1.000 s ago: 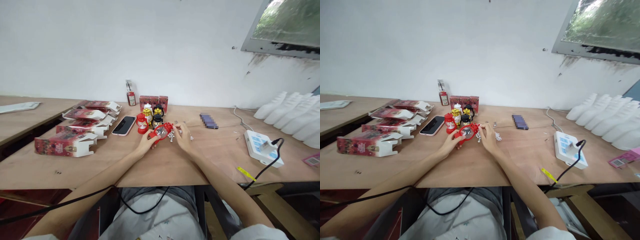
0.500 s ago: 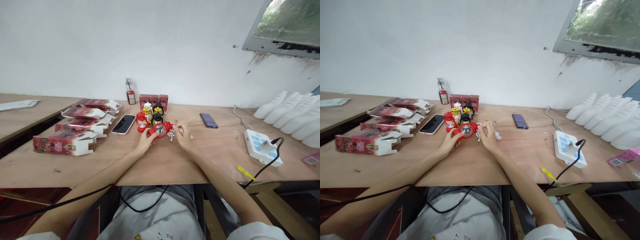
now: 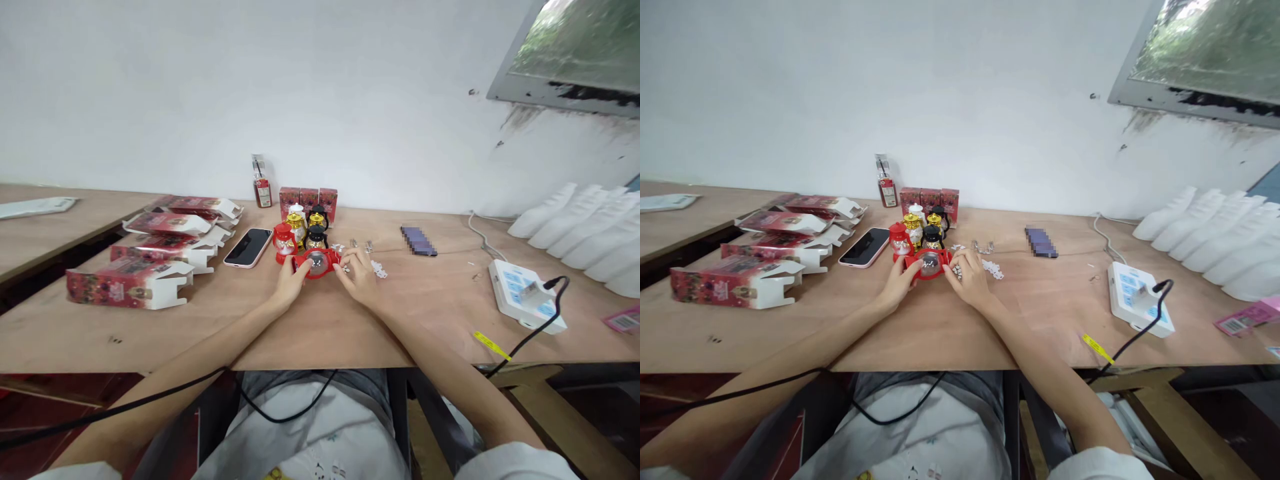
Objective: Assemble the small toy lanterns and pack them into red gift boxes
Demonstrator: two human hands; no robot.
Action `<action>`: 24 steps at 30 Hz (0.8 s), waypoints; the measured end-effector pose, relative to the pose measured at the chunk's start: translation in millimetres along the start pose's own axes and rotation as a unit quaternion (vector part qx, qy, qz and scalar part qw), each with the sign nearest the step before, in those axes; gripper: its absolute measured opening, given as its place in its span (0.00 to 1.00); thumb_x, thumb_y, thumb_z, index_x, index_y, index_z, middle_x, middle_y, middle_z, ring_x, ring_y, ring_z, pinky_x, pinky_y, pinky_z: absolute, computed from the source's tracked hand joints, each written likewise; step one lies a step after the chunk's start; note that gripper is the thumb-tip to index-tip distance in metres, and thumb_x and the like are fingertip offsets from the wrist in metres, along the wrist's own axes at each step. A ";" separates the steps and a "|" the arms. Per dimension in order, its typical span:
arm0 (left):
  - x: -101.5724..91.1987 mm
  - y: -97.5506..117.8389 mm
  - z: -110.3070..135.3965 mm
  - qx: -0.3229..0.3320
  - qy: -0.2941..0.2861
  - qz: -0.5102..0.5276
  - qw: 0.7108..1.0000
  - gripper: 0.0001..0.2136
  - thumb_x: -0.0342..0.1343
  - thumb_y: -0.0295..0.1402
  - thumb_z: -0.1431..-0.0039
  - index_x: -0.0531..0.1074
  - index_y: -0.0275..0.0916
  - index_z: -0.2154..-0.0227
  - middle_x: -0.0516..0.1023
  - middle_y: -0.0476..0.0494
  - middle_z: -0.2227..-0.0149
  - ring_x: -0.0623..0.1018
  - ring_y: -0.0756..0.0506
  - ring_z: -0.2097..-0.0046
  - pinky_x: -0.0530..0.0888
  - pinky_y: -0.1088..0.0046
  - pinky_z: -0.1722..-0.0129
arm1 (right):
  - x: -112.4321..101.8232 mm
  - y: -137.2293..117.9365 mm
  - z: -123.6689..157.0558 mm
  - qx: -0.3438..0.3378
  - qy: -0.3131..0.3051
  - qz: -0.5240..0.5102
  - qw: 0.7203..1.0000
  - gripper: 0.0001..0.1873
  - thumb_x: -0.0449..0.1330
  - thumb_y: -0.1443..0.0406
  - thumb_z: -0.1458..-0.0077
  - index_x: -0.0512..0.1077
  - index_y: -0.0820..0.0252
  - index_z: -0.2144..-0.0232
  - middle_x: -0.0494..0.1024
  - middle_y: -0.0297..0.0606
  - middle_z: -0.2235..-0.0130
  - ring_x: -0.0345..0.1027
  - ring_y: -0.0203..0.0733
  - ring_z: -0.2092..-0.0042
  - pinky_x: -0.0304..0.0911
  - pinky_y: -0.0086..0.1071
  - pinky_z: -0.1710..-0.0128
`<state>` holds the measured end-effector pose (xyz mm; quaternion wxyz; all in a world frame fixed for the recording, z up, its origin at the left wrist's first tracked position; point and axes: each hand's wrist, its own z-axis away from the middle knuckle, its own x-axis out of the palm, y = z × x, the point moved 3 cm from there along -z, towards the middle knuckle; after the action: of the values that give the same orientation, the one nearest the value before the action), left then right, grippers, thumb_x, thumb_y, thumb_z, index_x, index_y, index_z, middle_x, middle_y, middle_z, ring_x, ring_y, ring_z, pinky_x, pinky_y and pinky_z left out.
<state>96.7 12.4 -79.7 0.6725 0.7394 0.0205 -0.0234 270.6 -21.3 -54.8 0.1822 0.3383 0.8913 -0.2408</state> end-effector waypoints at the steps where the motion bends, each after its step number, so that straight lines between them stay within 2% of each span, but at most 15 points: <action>1: 0.3 0.0 0.2 -0.001 0.003 0.005 1.000 0.16 0.57 0.44 0.53 0.59 0.39 0.71 0.65 0.56 0.79 0.64 0.56 0.81 0.59 0.80 0.81 | -0.2 -2.8 0.3 -0.016 -0.002 0.012 1.000 0.07 0.54 0.64 0.43 0.64 0.58 0.72 0.69 0.38 0.65 0.65 0.41 0.60 0.59 0.38 0.57; 3: 0.7 0.8 -0.1 -0.004 0.007 0.023 1.000 0.15 0.57 0.44 0.54 0.60 0.39 0.71 0.65 0.56 0.79 0.63 0.56 0.81 0.58 0.80 0.82 | -1.5 -6.5 0.2 -0.033 0.003 0.025 0.999 0.07 0.54 0.64 0.43 0.64 0.57 0.73 0.70 0.38 0.66 0.65 0.41 0.60 0.59 0.37 0.58; 6: -0.6 2.2 -2.5 -0.027 0.019 0.067 0.997 0.15 0.55 0.43 0.55 0.62 0.39 0.70 0.64 0.56 0.80 0.62 0.55 0.82 0.56 0.80 0.84 | -6.7 -6.3 -1.4 -0.018 0.049 0.008 0.999 0.06 0.54 0.64 0.43 0.64 0.57 0.72 0.69 0.37 0.66 0.65 0.41 0.61 0.59 0.37 0.57; 9: -3.1 2.7 -5.6 -0.069 0.036 0.121 0.990 0.14 0.53 0.44 0.56 0.63 0.39 0.71 0.64 0.56 0.81 0.60 0.55 0.84 0.54 0.80 0.86 | -12.0 3.8 -4.1 0.045 0.105 -0.019 0.993 0.07 0.54 0.63 0.42 0.64 0.57 0.72 0.68 0.37 0.66 0.65 0.40 0.61 0.60 0.37 0.57; 11: -3.1 3.1 -6.0 -0.094 0.030 0.162 0.982 0.15 0.52 0.45 0.56 0.63 0.38 0.72 0.64 0.55 0.81 0.59 0.56 0.84 0.54 0.81 0.86 | -12.7 16.1 -5.4 0.106 0.119 -0.030 0.987 0.09 0.53 0.60 0.42 0.64 0.57 0.73 0.67 0.37 0.67 0.64 0.40 0.61 0.60 0.36 0.57; 13: -0.9 4.1 -4.8 -0.107 0.000 0.193 0.975 0.15 0.52 0.45 0.56 0.64 0.38 0.71 0.64 0.55 0.82 0.58 0.56 0.85 0.53 0.81 0.86 | -9.1 29.4 -5.5 0.163 0.091 -0.046 0.981 0.12 0.53 0.58 0.42 0.64 0.58 0.74 0.67 0.35 0.68 0.63 0.39 0.62 0.60 0.35 0.58; 16: 2.7 5.4 -1.7 -0.109 -0.045 0.210 0.971 0.15 0.51 0.46 0.56 0.65 0.37 0.72 0.64 0.54 0.83 0.57 0.56 0.85 0.53 0.81 0.86 | 1.9 40.8 -3.2 0.208 -0.002 -0.085 0.974 0.14 0.52 0.56 0.43 0.64 0.58 0.75 0.68 0.34 0.70 0.63 0.38 0.65 0.59 0.33 0.61; 19: 2.9 4.8 -0.6 -0.108 -0.051 0.209 0.971 0.15 0.51 0.45 0.55 0.66 0.37 0.73 0.64 0.54 0.84 0.57 0.56 0.85 0.52 0.80 0.86 | 9.2 36.5 -0.9 0.195 -0.065 -0.105 0.973 0.12 0.51 0.58 0.43 0.63 0.58 0.75 0.69 0.34 0.71 0.63 0.38 0.66 0.58 0.32 0.62; 24: 0.5 1.4 -2.4 -0.107 -0.030 0.165 0.980 0.14 0.50 0.45 0.54 0.63 0.38 0.76 0.64 0.53 0.84 0.58 0.55 0.86 0.52 0.80 0.86 | 9.1 22.0 -0.8 0.158 -0.105 -0.071 0.979 0.09 0.48 0.63 0.43 0.61 0.57 0.75 0.69 0.36 0.70 0.62 0.39 0.66 0.57 0.32 0.64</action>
<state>97.3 14.6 -78.1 0.7427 0.6554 -0.1192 0.0682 279.3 -1.8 -65.3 0.2018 0.2718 0.8395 -0.4251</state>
